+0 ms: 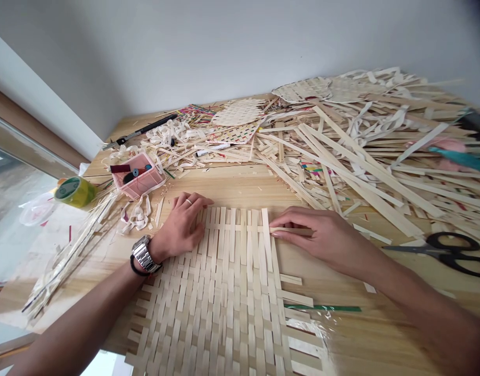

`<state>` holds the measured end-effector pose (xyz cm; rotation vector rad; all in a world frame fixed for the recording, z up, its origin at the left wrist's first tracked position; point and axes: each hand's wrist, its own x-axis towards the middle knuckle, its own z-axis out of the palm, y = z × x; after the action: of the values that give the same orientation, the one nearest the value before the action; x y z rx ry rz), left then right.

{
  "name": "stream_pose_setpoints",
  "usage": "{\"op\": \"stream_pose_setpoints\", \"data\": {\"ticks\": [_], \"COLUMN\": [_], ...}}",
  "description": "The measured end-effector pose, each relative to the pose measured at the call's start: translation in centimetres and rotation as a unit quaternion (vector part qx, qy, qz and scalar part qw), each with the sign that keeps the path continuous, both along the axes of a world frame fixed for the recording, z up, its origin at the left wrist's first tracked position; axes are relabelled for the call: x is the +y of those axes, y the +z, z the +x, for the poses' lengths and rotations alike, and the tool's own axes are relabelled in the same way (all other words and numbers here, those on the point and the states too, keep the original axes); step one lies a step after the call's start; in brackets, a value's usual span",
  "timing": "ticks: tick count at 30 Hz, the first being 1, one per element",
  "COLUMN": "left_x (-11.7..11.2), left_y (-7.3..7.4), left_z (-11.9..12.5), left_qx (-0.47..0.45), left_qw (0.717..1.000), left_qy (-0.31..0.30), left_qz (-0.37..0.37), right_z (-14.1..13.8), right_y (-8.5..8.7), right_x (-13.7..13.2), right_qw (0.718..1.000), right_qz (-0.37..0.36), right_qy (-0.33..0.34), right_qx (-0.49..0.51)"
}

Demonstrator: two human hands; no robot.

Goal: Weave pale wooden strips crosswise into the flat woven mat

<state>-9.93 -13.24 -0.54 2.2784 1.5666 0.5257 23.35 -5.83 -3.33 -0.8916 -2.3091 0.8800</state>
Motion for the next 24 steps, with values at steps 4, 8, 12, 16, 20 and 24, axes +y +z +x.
{"op": "stream_pose_setpoints", "data": {"ticks": [4, 8, 12, 16, 20, 24], "left_x": [0.14, 0.21, 0.17, 0.09, 0.03, 0.01], "left_y": [-0.07, -0.16, -0.11, 0.01, 0.12, 0.24], "left_z": [-0.05, 0.05, 0.10, -0.01, -0.08, -0.07], "left_qx": [0.008, 0.006, -0.001, -0.021, -0.045, -0.049], "left_qw": [1.000, 1.000, 1.000, 1.000, 0.999, 0.999], "left_qy": [-0.009, -0.009, -0.006, 0.000, -0.005, -0.012], "left_qz": [-0.003, -0.005, -0.011, -0.016, 0.002, 0.020], "right_z": [-0.03, -0.14, -0.27, -0.33, -0.30, -0.27], "right_y": [0.05, 0.19, 0.25, 0.32, 0.51, 0.61], "right_x": [-0.09, -0.16, -0.19, -0.25, -0.30, -0.25], "right_qw": [1.000, 1.000, 1.000, 0.999, 1.000, 1.000], "right_qz": [-0.011, -0.009, -0.019, -0.035, -0.027, -0.015], "right_qy": [0.001, 0.004, 0.005, 0.001, 0.003, 0.005], "right_qx": [0.003, 0.005, 0.007, 0.013, 0.012, 0.007]}}
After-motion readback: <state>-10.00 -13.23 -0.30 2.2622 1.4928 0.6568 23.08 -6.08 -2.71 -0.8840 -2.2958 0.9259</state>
